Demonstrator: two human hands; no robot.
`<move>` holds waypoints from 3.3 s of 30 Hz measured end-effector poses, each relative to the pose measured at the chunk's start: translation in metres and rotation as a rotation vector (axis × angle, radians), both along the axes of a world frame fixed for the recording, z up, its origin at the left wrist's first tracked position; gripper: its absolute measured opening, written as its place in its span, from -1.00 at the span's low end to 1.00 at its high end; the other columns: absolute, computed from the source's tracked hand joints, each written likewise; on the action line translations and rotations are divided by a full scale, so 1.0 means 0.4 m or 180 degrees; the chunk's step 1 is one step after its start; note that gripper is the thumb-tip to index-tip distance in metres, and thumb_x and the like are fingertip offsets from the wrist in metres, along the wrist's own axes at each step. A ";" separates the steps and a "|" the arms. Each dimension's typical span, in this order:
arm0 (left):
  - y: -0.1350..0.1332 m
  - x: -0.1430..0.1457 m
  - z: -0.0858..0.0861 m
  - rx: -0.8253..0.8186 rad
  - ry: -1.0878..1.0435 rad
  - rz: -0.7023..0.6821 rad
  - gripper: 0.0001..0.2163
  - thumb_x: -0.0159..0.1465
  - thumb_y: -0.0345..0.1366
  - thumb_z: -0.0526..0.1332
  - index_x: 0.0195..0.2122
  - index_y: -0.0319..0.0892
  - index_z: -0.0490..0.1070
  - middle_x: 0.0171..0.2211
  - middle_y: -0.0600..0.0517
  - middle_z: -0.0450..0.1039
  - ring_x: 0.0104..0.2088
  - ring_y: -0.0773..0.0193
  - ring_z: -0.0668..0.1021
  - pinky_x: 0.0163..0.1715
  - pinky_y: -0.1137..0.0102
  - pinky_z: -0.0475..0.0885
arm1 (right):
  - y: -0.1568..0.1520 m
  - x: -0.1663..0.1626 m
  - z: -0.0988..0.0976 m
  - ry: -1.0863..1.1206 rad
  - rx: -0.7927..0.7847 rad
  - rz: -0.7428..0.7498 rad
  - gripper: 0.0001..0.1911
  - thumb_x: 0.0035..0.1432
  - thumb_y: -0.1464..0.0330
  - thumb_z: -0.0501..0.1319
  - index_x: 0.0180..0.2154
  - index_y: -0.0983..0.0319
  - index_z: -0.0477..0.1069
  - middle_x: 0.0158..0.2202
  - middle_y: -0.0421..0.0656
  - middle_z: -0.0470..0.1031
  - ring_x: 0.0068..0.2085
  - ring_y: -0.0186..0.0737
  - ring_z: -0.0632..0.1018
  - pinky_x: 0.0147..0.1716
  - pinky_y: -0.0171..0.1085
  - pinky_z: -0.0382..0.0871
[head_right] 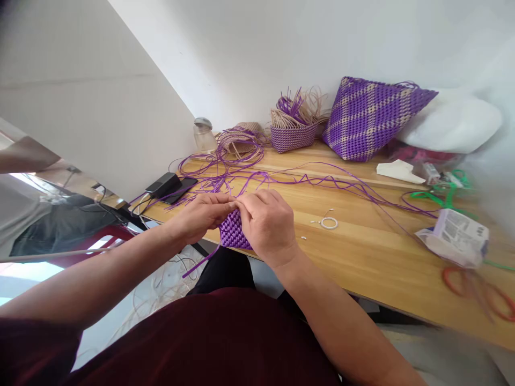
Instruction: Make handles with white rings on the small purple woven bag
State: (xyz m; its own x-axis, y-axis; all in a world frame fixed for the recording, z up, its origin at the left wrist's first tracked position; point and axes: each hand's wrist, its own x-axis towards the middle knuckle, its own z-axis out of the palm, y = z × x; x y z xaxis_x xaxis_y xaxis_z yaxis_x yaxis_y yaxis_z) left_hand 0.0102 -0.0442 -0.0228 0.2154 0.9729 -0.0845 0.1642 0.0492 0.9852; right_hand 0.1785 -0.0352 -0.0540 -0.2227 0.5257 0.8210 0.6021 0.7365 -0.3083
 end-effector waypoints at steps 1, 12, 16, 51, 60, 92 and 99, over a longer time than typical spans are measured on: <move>0.001 0.006 -0.003 -0.0240 -0.0195 0.0073 -0.76 0.19 -0.15 0.28 -0.48 -0.21 0.40 -0.68 0.20 0.06 -0.67 0.50 0.06 -0.69 0.52 -0.08 | -0.003 0.000 -0.010 0.0173 0.0033 0.0096 -0.87 0.27 0.41 0.22 -0.30 0.20 0.56 -0.35 -0.13 0.58 -0.27 -0.18 0.55 -0.19 -0.20 0.43; 0.005 0.030 -0.029 -0.0419 -0.0587 0.0138 -0.63 0.04 -0.03 0.43 -0.50 -0.23 0.38 -0.71 0.24 0.02 -0.69 0.54 0.03 -0.68 0.48 -0.17 | -0.002 0.011 -0.101 0.0313 0.0620 0.0412 -0.70 0.17 0.57 0.23 -0.08 0.23 0.54 -0.16 -0.02 0.57 -0.13 -0.10 0.53 -0.08 -0.07 0.50; 0.008 0.026 -0.038 -0.0349 -0.0306 0.0198 -0.62 -0.05 -0.04 0.48 -0.43 -0.24 0.48 -0.67 0.20 0.20 -0.66 0.53 0.15 -0.66 0.51 -0.03 | -0.020 0.020 -0.093 0.0673 0.0053 0.0673 -0.66 0.15 0.61 0.16 -0.12 0.23 0.56 -0.14 -0.03 0.56 -0.10 -0.12 0.54 -0.05 -0.08 0.50; 0.013 -0.057 -0.088 0.4567 0.3883 -0.0018 -0.56 0.40 -0.30 0.08 0.30 -0.13 0.11 -0.36 0.03 0.54 -0.39 0.27 0.53 -0.39 0.40 0.34 | 0.017 0.059 -0.026 0.1225 -0.2954 0.1678 -0.83 0.10 0.28 0.35 -0.23 0.16 0.61 -0.43 -0.24 0.57 -0.54 -0.37 0.47 -0.52 -0.33 0.36; -0.005 -0.019 -0.064 0.3188 0.3250 -0.0004 -0.81 0.36 -0.22 0.12 -0.25 -0.17 0.48 -0.43 0.02 0.53 -0.40 0.31 0.50 -0.39 0.44 0.29 | -0.004 0.033 -0.059 0.1356 -0.2384 0.0962 -0.88 0.17 0.29 0.26 -0.34 0.20 0.50 -0.42 -0.19 0.56 -0.42 -0.27 0.54 -0.39 -0.28 0.43; 0.057 -0.022 0.016 0.1212 0.2326 -0.0313 -0.71 0.18 -0.02 0.27 -0.44 -0.15 0.57 -0.56 0.07 0.49 -0.53 0.32 0.44 -0.52 0.45 0.26 | 0.207 0.433 -0.177 -0.0956 -0.3145 -0.2505 -0.58 0.15 0.06 0.21 -0.38 0.28 0.61 -0.32 0.14 0.60 -0.13 0.16 0.57 -0.19 -0.07 0.38; 0.030 -0.033 -0.004 0.2376 0.3251 -0.0203 -0.78 0.31 -0.17 0.15 -0.26 -0.09 0.58 -0.37 0.05 0.61 -0.37 0.25 0.58 -0.38 0.43 0.32 | 0.265 0.376 -0.209 -0.0642 -0.3286 -0.2695 -0.82 0.04 0.33 0.26 -0.36 0.30 0.58 -0.24 0.20 0.58 -0.07 0.21 0.56 -0.15 -0.01 0.37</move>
State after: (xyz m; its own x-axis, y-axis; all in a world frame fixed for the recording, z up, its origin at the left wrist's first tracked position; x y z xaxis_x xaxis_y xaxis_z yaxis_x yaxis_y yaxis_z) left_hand -0.0028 -0.0321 -0.0242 0.4243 0.8458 0.3235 0.8453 -0.4980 0.1933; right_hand 0.3289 0.0706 -0.1377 0.4060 0.9131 -0.0378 0.8525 -0.3933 -0.3444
